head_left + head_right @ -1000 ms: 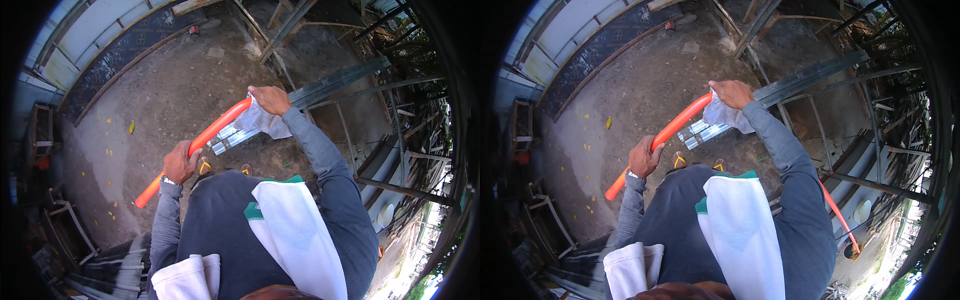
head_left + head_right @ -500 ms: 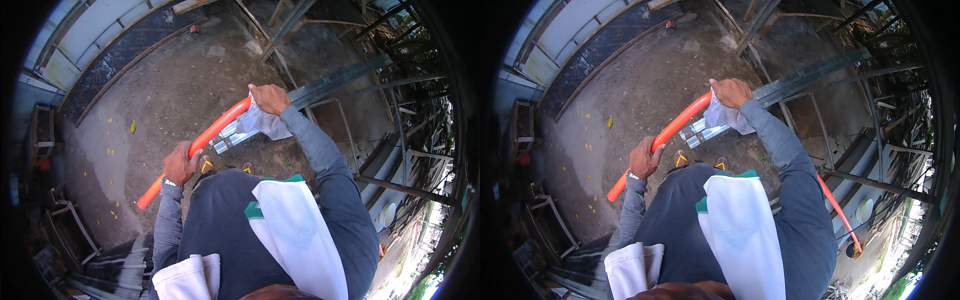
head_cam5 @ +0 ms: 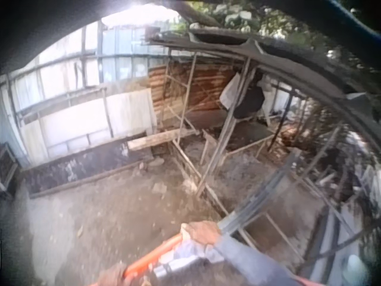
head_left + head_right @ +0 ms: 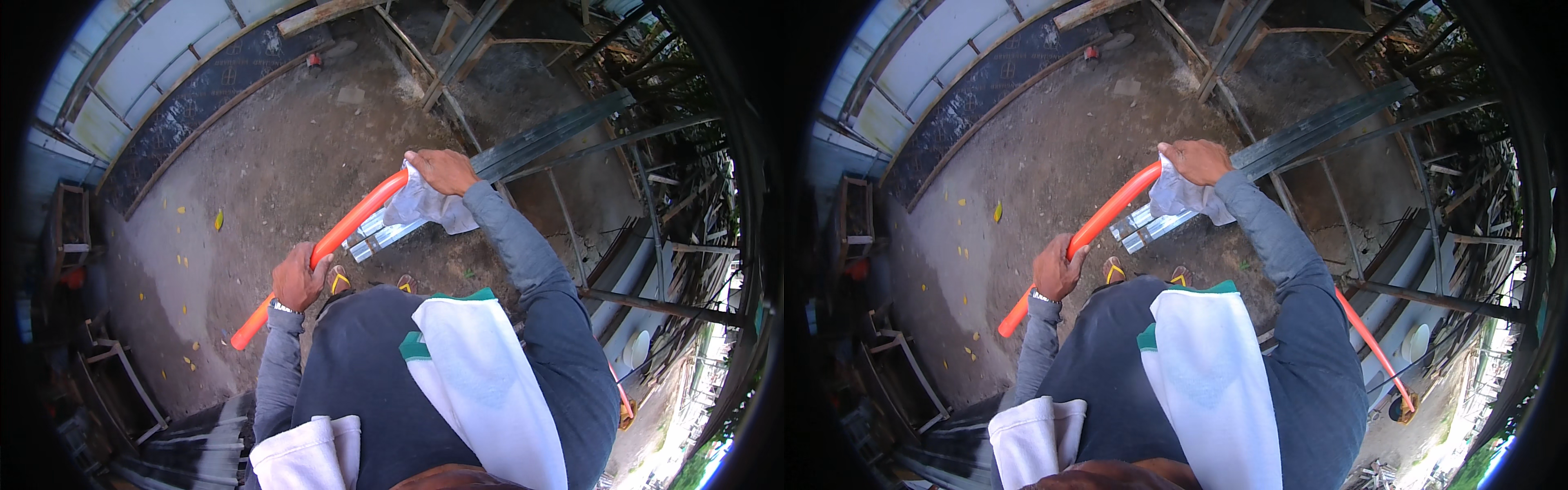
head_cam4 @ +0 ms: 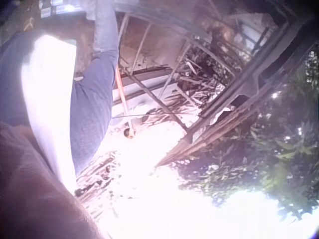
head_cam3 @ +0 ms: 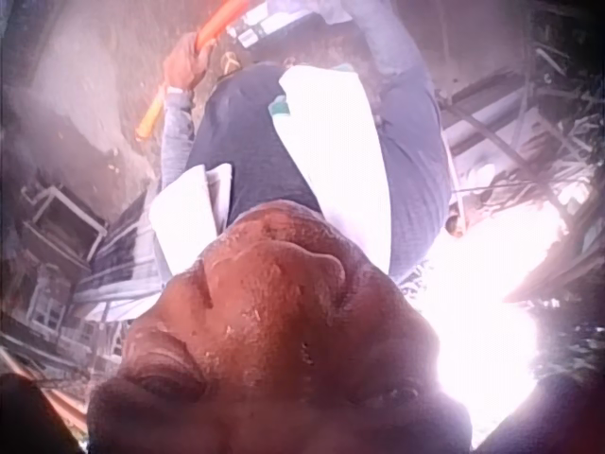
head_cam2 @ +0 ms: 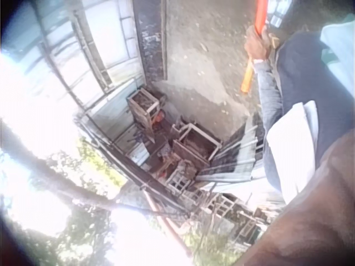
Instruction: The person heats a long red plastic pipe over a portable gas stove flame, then bends it into a curved shape. After bending, the person wipes the pipe with a white cloth while standing in a workshop area.
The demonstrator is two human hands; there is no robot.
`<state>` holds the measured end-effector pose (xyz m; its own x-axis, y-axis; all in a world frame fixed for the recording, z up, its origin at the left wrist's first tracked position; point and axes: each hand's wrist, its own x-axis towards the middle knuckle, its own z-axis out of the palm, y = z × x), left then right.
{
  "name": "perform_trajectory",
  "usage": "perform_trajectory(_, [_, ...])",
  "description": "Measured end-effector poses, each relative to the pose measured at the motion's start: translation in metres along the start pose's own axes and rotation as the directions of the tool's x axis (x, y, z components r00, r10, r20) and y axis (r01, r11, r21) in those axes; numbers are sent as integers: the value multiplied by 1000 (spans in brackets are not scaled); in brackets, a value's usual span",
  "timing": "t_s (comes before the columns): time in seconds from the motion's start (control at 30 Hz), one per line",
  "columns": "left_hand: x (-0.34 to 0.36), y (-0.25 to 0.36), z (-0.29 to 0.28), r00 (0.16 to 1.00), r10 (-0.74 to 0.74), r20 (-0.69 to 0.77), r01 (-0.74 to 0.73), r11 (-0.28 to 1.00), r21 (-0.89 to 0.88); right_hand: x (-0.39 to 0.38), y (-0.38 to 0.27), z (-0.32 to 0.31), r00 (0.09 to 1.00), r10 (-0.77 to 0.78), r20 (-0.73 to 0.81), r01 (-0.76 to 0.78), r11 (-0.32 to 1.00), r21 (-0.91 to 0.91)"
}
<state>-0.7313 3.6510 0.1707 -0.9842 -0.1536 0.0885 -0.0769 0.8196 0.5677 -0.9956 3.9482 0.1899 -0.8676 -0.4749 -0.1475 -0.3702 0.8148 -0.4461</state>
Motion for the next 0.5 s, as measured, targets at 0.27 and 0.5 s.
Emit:
perform_trajectory(0.27, [3,4,-6,999,-35,33,35,999,-13,-2,-4,-2,998,60,-27,-61,998,-17])
perform_trajectory(0.5, [2,4,-7,999,-22,39,21,1000,18,2,3,7,998,59,-15,-59,998,-14])
